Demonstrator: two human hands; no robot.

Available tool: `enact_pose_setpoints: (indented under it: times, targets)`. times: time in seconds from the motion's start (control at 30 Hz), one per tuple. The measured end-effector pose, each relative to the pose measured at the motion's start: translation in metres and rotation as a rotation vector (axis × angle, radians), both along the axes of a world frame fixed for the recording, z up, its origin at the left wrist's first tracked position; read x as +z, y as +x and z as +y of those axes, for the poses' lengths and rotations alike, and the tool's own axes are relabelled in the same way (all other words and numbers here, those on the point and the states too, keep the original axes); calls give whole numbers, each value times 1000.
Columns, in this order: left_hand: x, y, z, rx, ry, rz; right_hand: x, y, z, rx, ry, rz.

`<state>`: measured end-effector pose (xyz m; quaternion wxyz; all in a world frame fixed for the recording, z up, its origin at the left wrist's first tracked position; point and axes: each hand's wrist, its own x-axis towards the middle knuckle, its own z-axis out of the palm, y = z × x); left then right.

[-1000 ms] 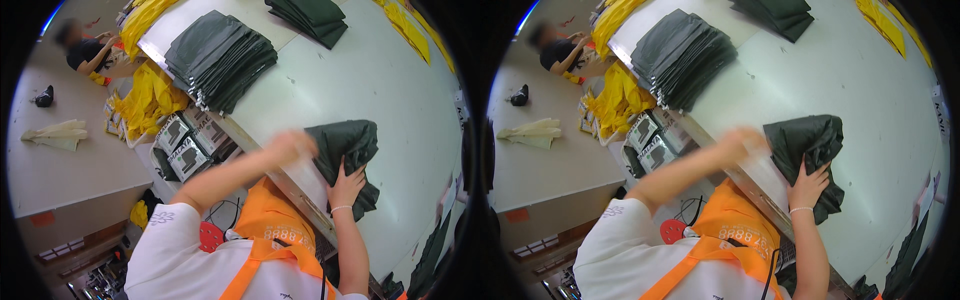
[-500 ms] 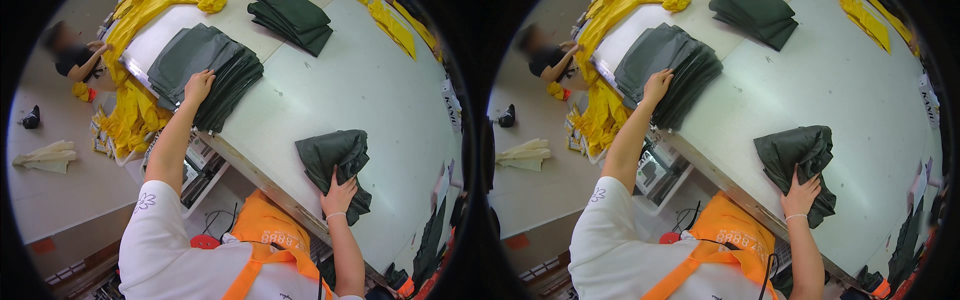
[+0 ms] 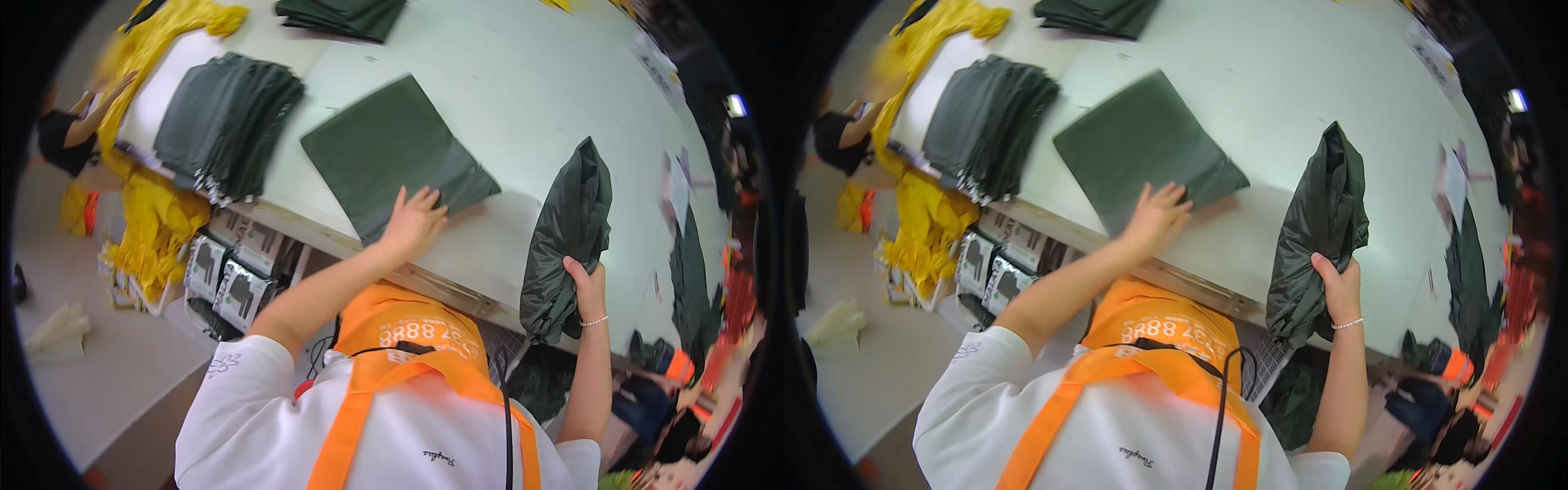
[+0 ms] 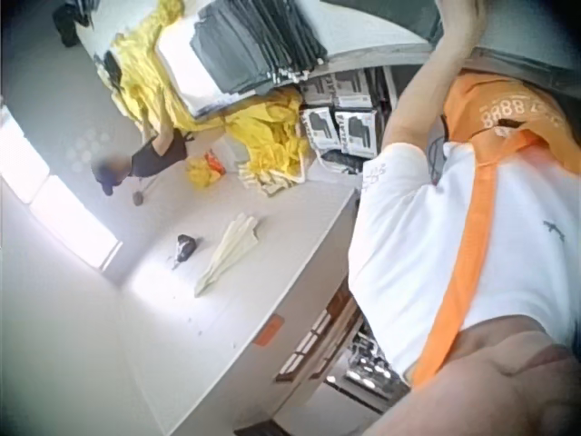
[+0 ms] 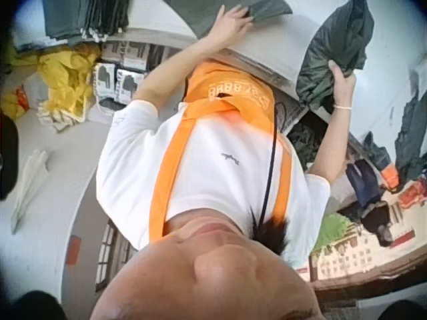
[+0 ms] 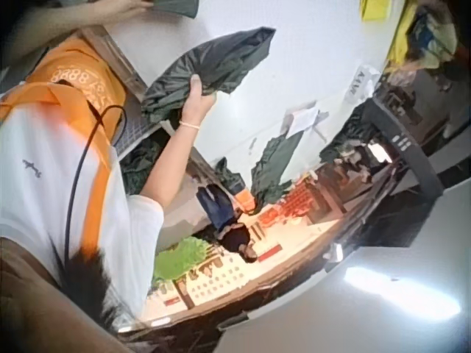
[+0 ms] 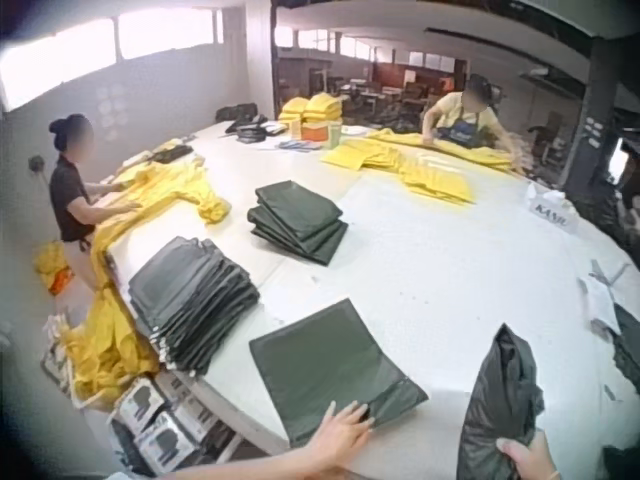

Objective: The person folds a dark green jacket on a white table. They smooth the fabric, fold the sleeves inward, fold the jacket in half, and then fold it again into a compact rectangle. The folded jacket is placed into a plastic packaging bag labeled 'HIMALAYA' and set aside.

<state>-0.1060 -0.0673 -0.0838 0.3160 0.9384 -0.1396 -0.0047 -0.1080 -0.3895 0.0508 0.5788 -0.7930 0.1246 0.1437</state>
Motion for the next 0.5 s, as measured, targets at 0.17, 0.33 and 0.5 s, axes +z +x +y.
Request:
enact_pose_setpoints:
  times: [0.17, 0.33, 0.5]
  targets:
    - [-29, -19, -92, -64, -106, -30, 2, -71, -49, -178, -3, -5]
    - [-44, 10, -70, -71, -53, -213, -10, -117, -50, -214, -10, -31]
    - [-49, 20, -71, -5, -125, -96, -5, -128, -46, 134, -429, -226]
